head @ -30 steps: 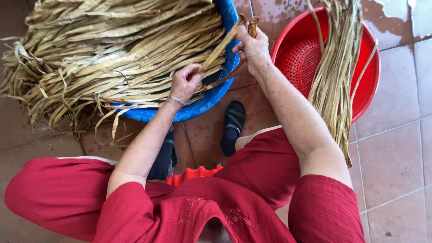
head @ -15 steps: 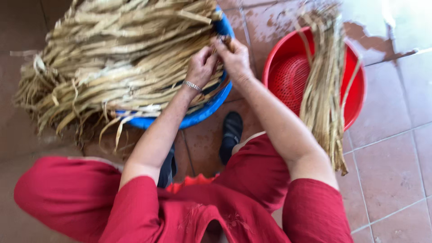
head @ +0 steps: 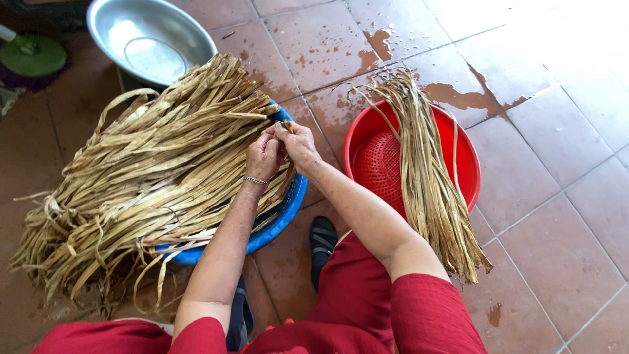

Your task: The person sits on the floor and processes bundles of dried leaf strips. They pull individual strips out of a blue basin of water, draw each strip between their hands to strip or smooth it, gather the worked strips into a bundle, and place the finished bundle into a red colander beside them.

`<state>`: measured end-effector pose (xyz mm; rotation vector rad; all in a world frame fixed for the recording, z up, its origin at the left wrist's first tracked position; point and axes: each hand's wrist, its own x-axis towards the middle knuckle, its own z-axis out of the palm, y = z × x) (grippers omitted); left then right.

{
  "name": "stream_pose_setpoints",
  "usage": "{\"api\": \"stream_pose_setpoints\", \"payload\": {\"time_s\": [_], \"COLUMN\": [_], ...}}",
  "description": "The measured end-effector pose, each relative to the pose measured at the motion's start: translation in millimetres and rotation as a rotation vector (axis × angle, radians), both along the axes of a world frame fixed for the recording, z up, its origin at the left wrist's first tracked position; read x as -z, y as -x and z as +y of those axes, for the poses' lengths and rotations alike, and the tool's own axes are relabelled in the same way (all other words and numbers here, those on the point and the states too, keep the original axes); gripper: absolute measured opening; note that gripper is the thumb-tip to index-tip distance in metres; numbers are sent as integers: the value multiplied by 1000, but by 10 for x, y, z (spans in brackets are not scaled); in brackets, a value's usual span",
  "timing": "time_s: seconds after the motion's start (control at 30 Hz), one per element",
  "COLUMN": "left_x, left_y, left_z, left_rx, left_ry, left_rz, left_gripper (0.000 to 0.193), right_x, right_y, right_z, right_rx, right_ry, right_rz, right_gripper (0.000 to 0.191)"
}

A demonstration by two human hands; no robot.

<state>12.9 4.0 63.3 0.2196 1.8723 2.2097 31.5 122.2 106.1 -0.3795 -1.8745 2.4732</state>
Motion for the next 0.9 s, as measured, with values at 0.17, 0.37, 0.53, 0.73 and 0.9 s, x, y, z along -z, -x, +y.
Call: {"api": "stream_pose_setpoints", "payload": {"time_s": [0.17,0.37,0.53,0.73,0.9], "left_x": [-22,-291,-420,-323,-250], "left_y": [30,-41,-191,-219,-303], "left_z": [220,350,368,360,221], "left_rx": [-119,-73,16,15,79], "left_ry": [312,487,475,618,634], "left_rz": [338,433,346,478,462], "left_gripper": [34,36,36,32,29], "right_x": [-114,-303,-405,-481,-478], "right_y": [106,205,271,329,341], "right_z": [8,137,309,451,704], "right_rx": [234,387,459,544,605], "right_ry": [57,198,206,265,240], "right_rz": [32,-4,-68,-101,-83], "right_gripper": [28,22,25,22,22]}}
